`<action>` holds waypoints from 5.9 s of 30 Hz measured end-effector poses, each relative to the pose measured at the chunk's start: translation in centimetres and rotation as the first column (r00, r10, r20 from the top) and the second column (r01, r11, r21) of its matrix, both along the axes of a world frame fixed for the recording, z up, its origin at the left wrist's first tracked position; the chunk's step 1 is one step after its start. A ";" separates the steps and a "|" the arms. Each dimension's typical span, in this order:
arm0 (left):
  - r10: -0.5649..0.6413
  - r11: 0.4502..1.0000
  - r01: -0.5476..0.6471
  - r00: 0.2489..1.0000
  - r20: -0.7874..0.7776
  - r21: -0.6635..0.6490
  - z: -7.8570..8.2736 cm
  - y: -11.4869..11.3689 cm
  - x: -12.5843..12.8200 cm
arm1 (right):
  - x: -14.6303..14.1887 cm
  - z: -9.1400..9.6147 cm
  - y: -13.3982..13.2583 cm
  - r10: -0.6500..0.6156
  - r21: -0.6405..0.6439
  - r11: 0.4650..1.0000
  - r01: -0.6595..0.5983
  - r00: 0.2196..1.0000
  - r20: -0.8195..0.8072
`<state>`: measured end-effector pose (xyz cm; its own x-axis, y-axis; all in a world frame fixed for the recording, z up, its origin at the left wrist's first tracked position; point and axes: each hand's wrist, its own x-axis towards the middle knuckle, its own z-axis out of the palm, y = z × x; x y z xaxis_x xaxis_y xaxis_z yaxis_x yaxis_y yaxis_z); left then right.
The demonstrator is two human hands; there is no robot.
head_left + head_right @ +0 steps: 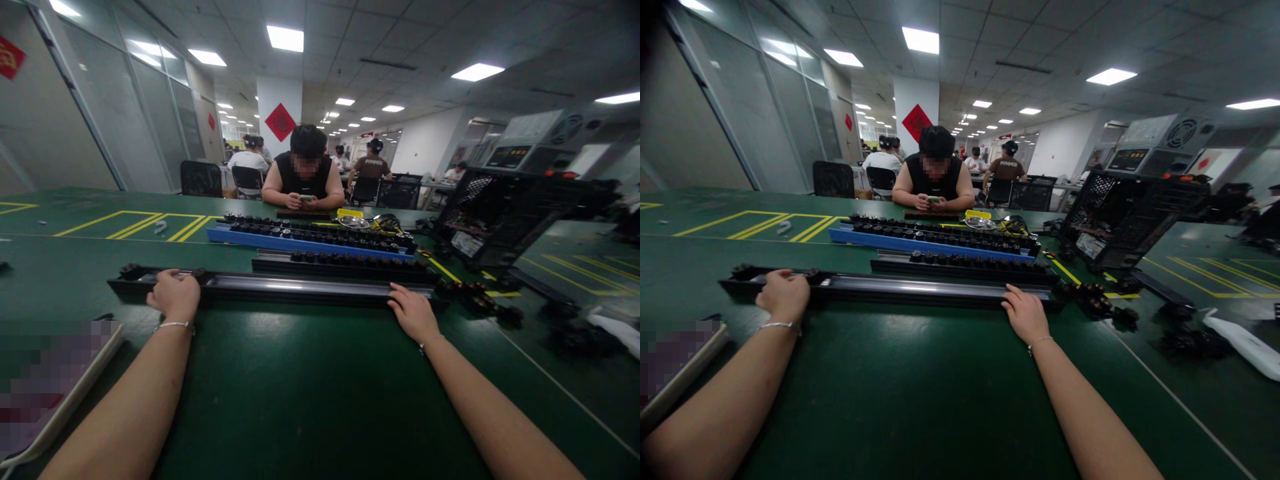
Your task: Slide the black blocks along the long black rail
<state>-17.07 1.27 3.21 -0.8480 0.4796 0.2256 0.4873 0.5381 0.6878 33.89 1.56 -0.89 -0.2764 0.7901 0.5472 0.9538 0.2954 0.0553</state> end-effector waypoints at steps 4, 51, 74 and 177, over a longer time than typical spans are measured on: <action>-0.009 1.000 0.009 1.000 -0.002 -0.007 0.1 0.0 0.1 | 0.0 0.0 0.0 -0.006 -0.009 1.000 0.006 1.000 0.005; -0.191 0.981 0.189 0.981 -0.036 -0.044 -0.8 0.7 -0.2 | 0.1 0.0 0.1 0.017 -0.003 1.000 -0.017 1.000 0.000; -0.256 0.964 0.247 0.961 -0.103 -0.095 -1.1 1.0 0.9 | 0.0 0.0 0.2 0.005 -0.006 1.000 -0.005 1.000 0.016; -0.586 0.810 0.574 0.790 -0.179 -0.119 -0.2 0.4 6.4 | 0.0 0.0 0.1 0.018 -0.008 1.000 -0.018 1.000 -0.004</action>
